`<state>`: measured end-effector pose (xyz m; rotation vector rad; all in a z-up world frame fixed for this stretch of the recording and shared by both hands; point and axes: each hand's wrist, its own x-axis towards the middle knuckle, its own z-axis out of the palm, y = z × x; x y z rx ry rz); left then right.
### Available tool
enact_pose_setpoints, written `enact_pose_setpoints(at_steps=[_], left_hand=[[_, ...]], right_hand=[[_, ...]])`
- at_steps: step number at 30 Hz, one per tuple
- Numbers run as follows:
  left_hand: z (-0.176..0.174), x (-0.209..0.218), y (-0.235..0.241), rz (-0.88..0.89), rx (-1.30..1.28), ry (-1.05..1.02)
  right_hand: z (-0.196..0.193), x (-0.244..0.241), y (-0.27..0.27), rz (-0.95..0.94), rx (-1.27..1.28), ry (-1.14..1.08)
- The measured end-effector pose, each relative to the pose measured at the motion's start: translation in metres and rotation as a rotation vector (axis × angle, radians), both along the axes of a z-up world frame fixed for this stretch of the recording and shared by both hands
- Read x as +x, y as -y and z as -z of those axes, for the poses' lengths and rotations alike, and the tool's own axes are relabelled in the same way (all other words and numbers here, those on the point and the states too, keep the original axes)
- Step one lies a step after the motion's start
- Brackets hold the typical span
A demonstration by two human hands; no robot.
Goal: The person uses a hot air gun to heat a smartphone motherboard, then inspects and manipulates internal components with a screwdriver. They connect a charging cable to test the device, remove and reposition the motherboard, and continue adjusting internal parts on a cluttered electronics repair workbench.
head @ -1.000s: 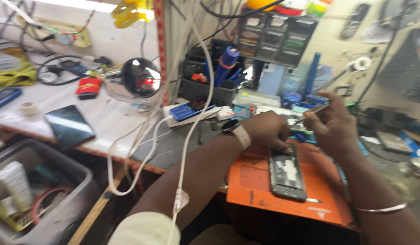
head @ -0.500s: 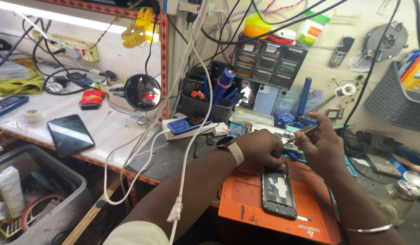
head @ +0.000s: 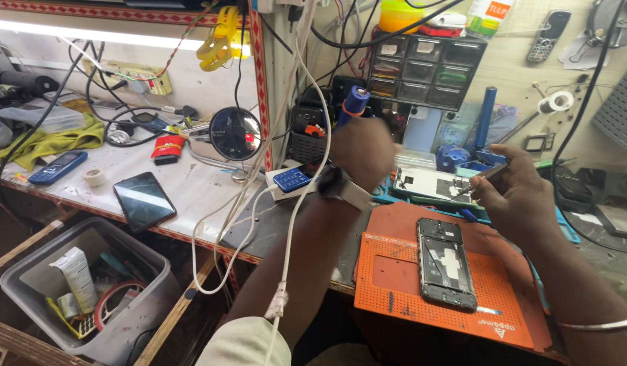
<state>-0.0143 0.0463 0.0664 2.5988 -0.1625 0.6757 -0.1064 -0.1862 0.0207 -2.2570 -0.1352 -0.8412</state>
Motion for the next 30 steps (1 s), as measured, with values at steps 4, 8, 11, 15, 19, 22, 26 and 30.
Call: enact_pose_setpoints(at_steps=[4, 8, 11, 15, 19, 22, 26, 30], left_hand=[[-0.002, -0.002, -0.04, -0.352, 0.03, 0.104], [0.01, 0.002, -0.056, -0.344, -0.075, 0.054], [0.017, 0.019, -0.071, -0.247, -0.168, -0.035], [0.022, 0.044, -0.092, -0.184, -0.258, -0.074], [0.024, 0.057, -0.102, -0.199, -0.298, -0.033], [0.026, 0.063, -0.105, -0.196, -0.334, -0.045], [0.029, 0.069, -0.105, -0.206, -0.335, -0.043], [0.032, 0.071, -0.104, -0.199, -0.311, -0.023]], right_hand=[[-0.003, -0.001, -0.004, 0.031, -0.02, -0.028], [-0.003, -0.001, -0.004, 0.007, 0.0, -0.027], [0.0, -0.001, -0.004, 0.013, -0.031, -0.026], [0.001, -0.001, -0.003, 0.011, -0.054, -0.033], [0.002, -0.001, -0.003, -0.007, -0.044, -0.029], [0.001, 0.0, -0.003, 0.0, -0.039, -0.059], [0.001, -0.001, -0.004, -0.023, -0.025, -0.063], [0.0, -0.002, -0.005, -0.019, -0.028, -0.077]])
